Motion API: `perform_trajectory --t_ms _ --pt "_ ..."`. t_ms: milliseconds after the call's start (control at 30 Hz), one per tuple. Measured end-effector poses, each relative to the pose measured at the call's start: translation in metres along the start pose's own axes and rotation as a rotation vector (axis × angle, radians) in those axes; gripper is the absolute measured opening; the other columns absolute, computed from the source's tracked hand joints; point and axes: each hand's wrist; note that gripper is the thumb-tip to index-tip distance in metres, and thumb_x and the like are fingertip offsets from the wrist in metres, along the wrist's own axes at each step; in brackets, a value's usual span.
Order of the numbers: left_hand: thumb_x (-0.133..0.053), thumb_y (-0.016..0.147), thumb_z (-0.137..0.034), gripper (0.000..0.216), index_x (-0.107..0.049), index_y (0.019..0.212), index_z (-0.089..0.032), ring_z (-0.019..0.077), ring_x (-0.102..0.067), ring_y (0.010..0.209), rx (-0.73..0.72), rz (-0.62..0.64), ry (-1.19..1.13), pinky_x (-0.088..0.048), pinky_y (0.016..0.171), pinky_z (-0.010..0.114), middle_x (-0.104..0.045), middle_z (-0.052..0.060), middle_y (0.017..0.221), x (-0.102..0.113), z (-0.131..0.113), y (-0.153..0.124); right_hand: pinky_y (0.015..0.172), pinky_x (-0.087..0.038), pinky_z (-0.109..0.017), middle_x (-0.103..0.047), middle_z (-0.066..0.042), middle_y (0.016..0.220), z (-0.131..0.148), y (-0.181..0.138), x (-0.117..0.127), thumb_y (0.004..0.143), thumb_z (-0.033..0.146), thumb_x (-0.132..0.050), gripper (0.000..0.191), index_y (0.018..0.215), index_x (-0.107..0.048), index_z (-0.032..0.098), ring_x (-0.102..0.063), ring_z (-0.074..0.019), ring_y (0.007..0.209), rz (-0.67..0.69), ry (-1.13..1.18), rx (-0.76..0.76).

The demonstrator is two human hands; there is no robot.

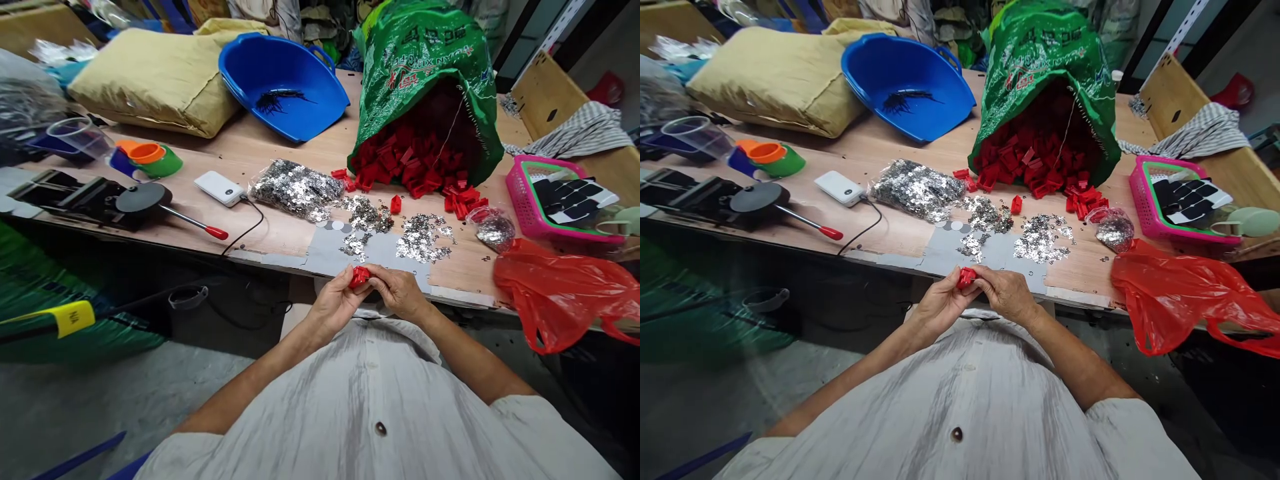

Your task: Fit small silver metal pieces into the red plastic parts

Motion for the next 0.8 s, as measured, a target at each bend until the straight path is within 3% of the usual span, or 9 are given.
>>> perform_trajectory --t_ms 100,233,333,467,533,633,700,800 --pt "-0.06 0.089 -0.017 0.016 -0.063 0.075 -0.012 0.0145 -0.068 0.08 -0.042 -0.004 0.0 -0.053 0.096 0.037 -0.068 0.004 0.079 0.0 0.002 0.001 0.081 -0.05 -0.027 -0.072 -0.003 0.112 -0.003 0.001 -0.005 0.101 0.034 -0.037 0.034 0.121 -0.064 0.028 -0.069 -0.018 0.095 -0.051 0.079 -0.018" --pt "-0.07 0.083 -0.022 0.016 -0.06 0.073 -0.014 0.0177 -0.07 0.087 -0.034 0.004 0.075 -0.052 0.097 0.039 -0.07 0.003 0.081 0.01 0.001 0.001 0.077 -0.049 -0.027 -0.073 0.0 0.106 -0.015 0.008 -0.003 0.101 0.037 -0.036 0.035 0.123 -0.062 0.03 -0.069 -0.0171 0.087 0.045 0.108 -0.103" --pt "-0.075 0.078 -0.025 0.02 -0.058 0.075 -0.015 0.0212 -0.071 0.088 0.065 -0.037 0.22 -0.055 0.088 0.036 -0.07 0.005 0.082 0.027 0.0 -0.002 0.072 -0.048 -0.029 -0.073 -0.001 0.093 -0.034 0.022 0.009 0.101 0.041 -0.037 0.036 0.125 -0.061 0.03 -0.067 -0.0186 0.079 0.051 -0.037 -0.255" --pt "-0.076 0.077 -0.024 0.025 -0.053 0.076 -0.015 0.0211 -0.071 0.083 0.172 -0.209 0.366 -0.056 0.067 0.026 -0.067 0.007 0.08 0.058 0.007 0.001 0.077 -0.048 -0.033 -0.067 -0.007 0.112 -0.067 0.053 0.028 0.097 0.037 -0.046 0.034 0.127 -0.058 0.026 -0.063 -0.0228 0.095 -0.07 -0.303 -0.377" --pt "-0.077 0.075 -0.019 0.03 -0.055 0.093 -0.015 0.0192 -0.07 0.082 0.166 -0.358 0.368 -0.057 0.073 0.028 -0.066 0.008 0.087 0.071 0.012 0.006 0.077 -0.048 -0.033 -0.062 -0.01 0.119 -0.08 0.071 0.036 0.096 0.034 -0.048 0.039 0.134 -0.052 0.026 -0.061 -0.0235 0.097 -0.112 -0.415 -0.416" --pt "-0.081 0.07 -0.016 0.066 -0.044 0.124 -0.021 0.0172 -0.068 0.085 0.137 -0.442 0.373 -0.057 0.084 0.035 -0.062 0.007 0.1 0.081 0.016 0.014 0.077 -0.048 -0.035 -0.054 -0.011 0.128 -0.094 0.098 0.042 0.093 0.026 -0.05 0.048 0.141 -0.044 0.03 -0.059 -0.0246 0.099 -0.107 -0.582 -0.443" --pt "-0.083 0.068 -0.018 0.073 -0.042 0.128 -0.024 0.0167 -0.068 0.087 0.118 -0.439 0.389 -0.056 0.088 0.036 -0.06 0.007 0.105 0.084 0.016 0.015 0.08 -0.047 -0.036 -0.052 -0.011 0.131 -0.1 0.114 0.045 0.092 0.026 -0.052 0.045 0.137 -0.048 0.031 -0.058 -0.0255 0.102 -0.058 -0.644 -0.447" --pt "-0.083 0.068 -0.021 0.059 -0.052 0.118 -0.023 0.017 -0.068 0.091 0.086 -0.389 0.439 -0.055 0.088 0.034 -0.06 0.008 0.106 0.083 0.013 0.012 0.081 -0.046 -0.037 -0.055 -0.012 0.125 -0.109 0.128 0.049 0.094 0.031 -0.049 0.032 0.124 -0.059 0.028 -0.057 -0.0263 0.103 -0.014 -0.674 -0.479"
Point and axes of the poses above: each hand's wrist, its own y-axis towards the middle knuckle, its own x-axis out of the back of the hand, z = x × y
